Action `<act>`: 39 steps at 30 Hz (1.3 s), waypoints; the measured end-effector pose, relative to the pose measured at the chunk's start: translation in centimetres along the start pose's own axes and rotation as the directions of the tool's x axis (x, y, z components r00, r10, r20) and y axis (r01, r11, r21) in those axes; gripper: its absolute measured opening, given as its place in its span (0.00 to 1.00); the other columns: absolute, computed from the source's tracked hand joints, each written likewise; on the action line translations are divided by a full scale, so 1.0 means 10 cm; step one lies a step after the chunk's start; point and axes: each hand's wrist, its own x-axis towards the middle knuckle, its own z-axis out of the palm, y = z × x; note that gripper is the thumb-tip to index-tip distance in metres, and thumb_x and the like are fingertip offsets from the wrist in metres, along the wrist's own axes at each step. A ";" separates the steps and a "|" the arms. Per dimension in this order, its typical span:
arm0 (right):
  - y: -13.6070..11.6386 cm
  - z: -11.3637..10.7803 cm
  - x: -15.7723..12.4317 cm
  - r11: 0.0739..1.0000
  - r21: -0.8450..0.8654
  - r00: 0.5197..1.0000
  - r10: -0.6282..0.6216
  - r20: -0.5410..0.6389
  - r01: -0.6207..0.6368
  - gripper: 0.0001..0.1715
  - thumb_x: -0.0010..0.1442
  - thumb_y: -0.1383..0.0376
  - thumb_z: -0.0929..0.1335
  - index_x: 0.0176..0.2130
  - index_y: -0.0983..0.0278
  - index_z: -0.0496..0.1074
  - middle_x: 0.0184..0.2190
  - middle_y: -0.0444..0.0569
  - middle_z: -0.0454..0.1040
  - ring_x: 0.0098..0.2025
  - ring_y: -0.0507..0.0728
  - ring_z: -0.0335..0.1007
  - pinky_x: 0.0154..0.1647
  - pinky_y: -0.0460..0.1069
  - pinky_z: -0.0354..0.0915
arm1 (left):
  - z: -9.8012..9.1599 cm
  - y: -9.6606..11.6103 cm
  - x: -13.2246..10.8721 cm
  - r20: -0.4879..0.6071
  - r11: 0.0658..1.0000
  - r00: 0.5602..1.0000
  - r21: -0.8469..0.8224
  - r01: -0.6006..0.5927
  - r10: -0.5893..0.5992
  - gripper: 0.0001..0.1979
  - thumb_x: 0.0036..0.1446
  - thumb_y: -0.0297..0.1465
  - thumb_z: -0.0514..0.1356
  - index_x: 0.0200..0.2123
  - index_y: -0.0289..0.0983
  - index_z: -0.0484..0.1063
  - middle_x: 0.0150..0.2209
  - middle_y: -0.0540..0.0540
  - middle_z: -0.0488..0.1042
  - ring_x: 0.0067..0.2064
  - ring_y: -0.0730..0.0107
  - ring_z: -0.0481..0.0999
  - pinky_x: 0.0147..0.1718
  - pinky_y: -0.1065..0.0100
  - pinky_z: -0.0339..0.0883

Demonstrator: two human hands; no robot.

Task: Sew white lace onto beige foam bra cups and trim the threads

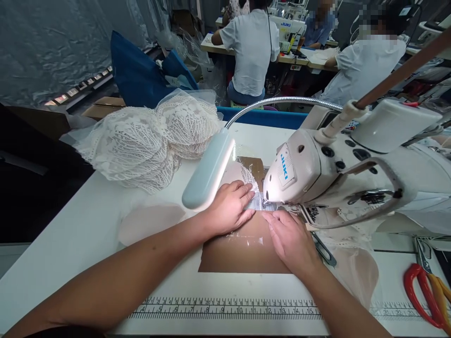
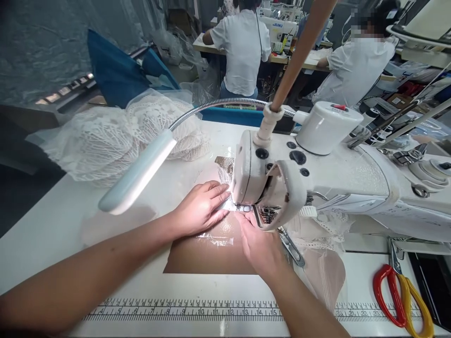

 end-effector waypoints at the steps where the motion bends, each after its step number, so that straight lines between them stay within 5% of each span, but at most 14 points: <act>1: 0.00 0.00 0.00 1.000 0.002 1.000 0.002 0.008 -0.002 0.22 0.61 0.74 0.60 0.51 0.63 0.72 0.37 0.49 0.75 0.37 0.57 0.66 0.40 0.50 0.60 | -0.01 0.00 0.00 0.001 1.000 1.000 0.005 0.012 -0.012 0.22 0.61 0.38 0.54 0.53 0.30 0.70 0.57 0.38 0.69 0.53 0.47 0.66 0.46 0.50 0.65; 12: 0.01 0.00 -0.01 0.999 0.037 0.999 0.016 0.033 -0.018 0.22 0.62 0.73 0.59 0.51 0.65 0.72 0.38 0.50 0.75 0.36 0.57 0.67 0.39 0.50 0.61 | -0.10 0.02 0.01 0.031 0.991 0.992 0.051 0.123 -0.125 0.27 0.60 0.42 0.54 0.55 0.28 0.68 0.59 0.35 0.65 0.56 0.46 0.64 0.51 0.50 0.63; 17: -0.01 -0.01 -0.01 0.999 0.012 0.998 0.046 0.047 -0.047 0.21 0.62 0.72 0.60 0.51 0.63 0.72 0.38 0.50 0.75 0.38 0.58 0.68 0.39 0.50 0.63 | -0.28 -0.03 0.00 0.176 0.987 0.973 -0.031 0.157 -0.149 0.29 0.59 0.42 0.56 0.59 0.32 0.64 0.62 0.34 0.61 0.61 0.46 0.59 0.56 0.50 0.58; 22: 0.01 -0.02 -0.02 1.000 0.008 0.999 0.006 0.048 -0.006 0.21 0.61 0.72 0.60 0.50 0.63 0.73 0.38 0.51 0.75 0.39 0.58 0.69 0.38 0.50 0.64 | -0.98 -0.04 -0.13 0.329 0.928 0.923 -0.237 0.286 -0.200 0.30 0.62 0.46 0.51 0.64 0.43 0.55 0.66 0.43 0.54 0.64 0.55 0.59 0.55 0.62 0.61; 26: 0.08 0.01 -0.06 0.999 0.010 0.999 -0.030 0.021 0.030 0.20 0.63 0.70 0.59 0.49 0.65 0.74 0.37 0.53 0.75 0.40 0.59 0.70 0.39 0.52 0.65 | -1.69 -0.12 -0.43 0.333 0.942 0.912 -0.146 0.303 -0.241 0.26 0.63 0.42 0.50 0.62 0.40 0.60 0.61 0.43 0.63 0.59 0.54 0.66 0.53 0.63 0.61; 28: 0.11 0.04 -0.08 0.998 0.021 0.998 -0.054 0.025 0.053 0.20 0.63 0.69 0.59 0.50 0.64 0.73 0.38 0.52 0.75 0.40 0.59 0.70 0.38 0.52 0.65 | -1.88 -0.24 -0.73 0.347 0.934 0.880 -0.031 0.356 -0.324 0.29 0.62 0.45 0.50 0.62 0.39 0.59 0.62 0.43 0.62 0.60 0.53 0.63 0.55 0.62 0.58; 31: 0.14 0.08 -0.09 0.996 0.028 0.997 -0.082 -0.006 0.082 0.20 0.63 0.68 0.59 0.49 0.63 0.73 0.38 0.53 0.74 0.40 0.60 0.70 0.36 0.52 0.66 | -1.77 -0.45 -1.30 0.235 0.795 0.760 0.157 0.586 -0.606 0.36 0.56 0.51 0.53 0.61 0.34 0.59 0.62 0.38 0.61 0.60 0.48 0.63 0.57 0.57 0.57; 34: 0.14 0.10 -0.10 0.996 0.036 0.996 -0.083 -0.037 0.085 0.20 0.63 0.68 0.59 0.49 0.63 0.74 0.38 0.53 0.74 0.39 0.60 0.71 0.35 0.53 0.66 | -1.36 -0.52 -1.76 0.248 0.672 0.634 0.113 0.732 -0.732 0.31 0.52 0.51 0.56 0.49 0.31 0.69 0.56 0.33 0.68 0.56 0.42 0.67 0.52 0.53 0.62; 36: 0.13 0.10 -0.08 0.996 0.038 0.996 -0.078 -0.039 0.079 0.20 0.63 0.68 0.59 0.49 0.62 0.74 0.36 0.53 0.75 0.38 0.60 0.71 0.35 0.53 0.66 | -1.10 -0.39 -1.89 0.104 0.654 0.660 -0.091 0.751 -0.744 0.24 0.54 0.47 0.55 0.41 0.32 0.70 0.54 0.34 0.68 0.55 0.46 0.67 0.49 0.56 0.64; 37: 0.12 0.09 -0.08 0.996 0.044 0.997 -0.070 -0.034 0.072 0.20 0.63 0.68 0.59 0.49 0.62 0.74 0.36 0.52 0.75 0.38 0.60 0.71 0.35 0.53 0.66 | -1.01 -0.29 -1.89 0.125 0.638 0.679 -0.258 0.726 -0.723 0.21 0.55 0.45 0.54 0.41 0.34 0.69 0.49 0.37 0.71 0.51 0.51 0.71 0.44 0.59 0.67; 39: 0.10 0.06 -0.06 0.996 0.072 0.999 -0.047 -0.023 0.049 0.19 0.63 0.67 0.60 0.48 0.62 0.74 0.36 0.52 0.76 0.38 0.59 0.72 0.36 0.52 0.66 | -0.92 -0.02 -1.76 0.345 0.511 0.745 -0.561 0.651 -0.571 0.15 0.58 0.42 0.54 0.40 0.36 0.66 0.38 0.44 0.73 0.39 0.61 0.74 0.34 0.66 0.68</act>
